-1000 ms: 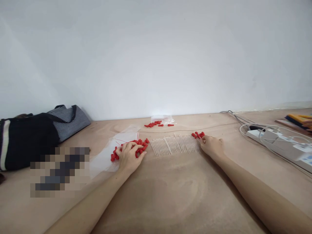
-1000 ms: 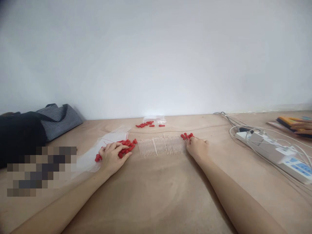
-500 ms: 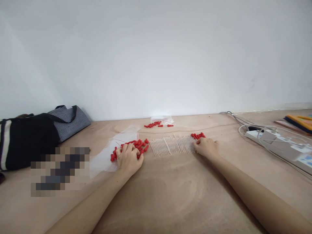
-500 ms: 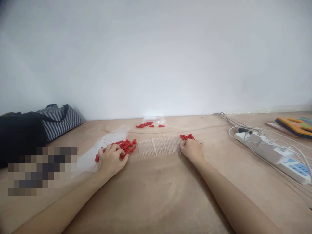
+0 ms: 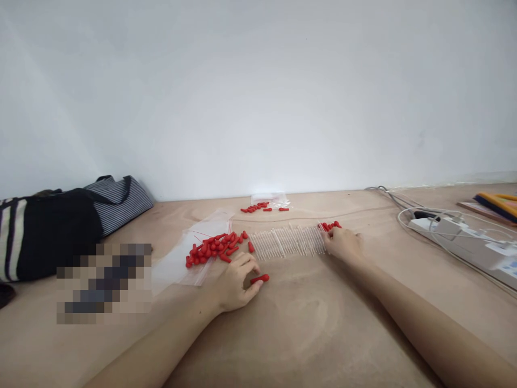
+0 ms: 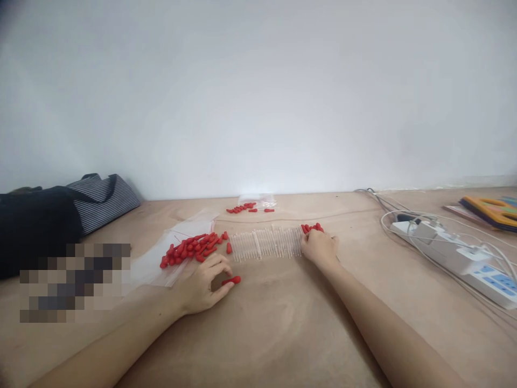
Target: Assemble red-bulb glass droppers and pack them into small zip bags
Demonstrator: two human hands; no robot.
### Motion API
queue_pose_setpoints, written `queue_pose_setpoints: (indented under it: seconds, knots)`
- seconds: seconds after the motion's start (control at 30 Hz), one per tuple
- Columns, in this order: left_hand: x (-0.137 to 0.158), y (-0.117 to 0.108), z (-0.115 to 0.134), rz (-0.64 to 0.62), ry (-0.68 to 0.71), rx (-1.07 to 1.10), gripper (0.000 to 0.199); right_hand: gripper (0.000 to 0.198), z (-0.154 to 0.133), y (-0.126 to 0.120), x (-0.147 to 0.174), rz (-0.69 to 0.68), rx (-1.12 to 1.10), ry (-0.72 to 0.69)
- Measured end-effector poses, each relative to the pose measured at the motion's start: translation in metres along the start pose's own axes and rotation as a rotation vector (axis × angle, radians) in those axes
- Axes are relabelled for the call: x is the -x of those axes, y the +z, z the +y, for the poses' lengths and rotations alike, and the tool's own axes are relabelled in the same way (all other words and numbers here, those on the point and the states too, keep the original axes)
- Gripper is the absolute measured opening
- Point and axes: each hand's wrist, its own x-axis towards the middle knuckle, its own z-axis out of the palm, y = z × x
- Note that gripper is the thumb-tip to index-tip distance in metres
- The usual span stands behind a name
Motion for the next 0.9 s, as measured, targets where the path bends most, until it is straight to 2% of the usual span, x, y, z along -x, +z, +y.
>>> queue_pose_setpoints:
  seconds: [0.1, 0.23, 0.3, 0.4, 0.5, 0.63, 0.73, 0.83, 0.9]
  knots:
    - [-0.001, 0.004, 0.0, -0.058, -0.015, 0.098, 0.031, 0.031, -0.006, 0.001, 0.007, 0.131, -0.079, -0.122]
    - [-0.003, 0.009, 0.001, -0.096, 0.016, 0.171, 0.022, 0.024, -0.015, 0.006, 0.022, 0.215, -0.22, -0.356]
    - [-0.004, 0.011, 0.001, -0.044, -0.045, 0.229, 0.016, 0.021, -0.019, 0.008, 0.03, 0.213, -0.271, -0.462]
    - [-0.004, 0.015, 0.0, 0.066, -0.226, 0.458, 0.006, 0.022, -0.023, 0.008, 0.04, 0.211, -0.301, -0.589]
    - [-0.003, 0.018, -0.002, 0.075, -0.327, 0.606, 0.008, 0.024, -0.026, 0.007, 0.047, 0.176, -0.304, -0.697]
    - [0.0, 0.015, -0.003, 0.033, -0.294, 0.4, 0.006, 0.022, -0.029, 0.007, 0.055, 0.08, -0.329, -0.805]
    - [0.002, 0.011, -0.003, 0.01, -0.227, 0.263, 0.018, 0.02, -0.032, 0.006, 0.061, 0.023, -0.346, -0.866]
    - [0.0, 0.011, -0.002, -0.027, -0.205, 0.188, 0.014, 0.017, -0.036, 0.005, 0.066, -0.022, -0.388, -0.902]
    - [-0.001, 0.013, -0.002, -0.005, -0.218, 0.192, 0.012, 0.014, -0.039, 0.006, 0.07, -0.046, -0.432, -0.907]
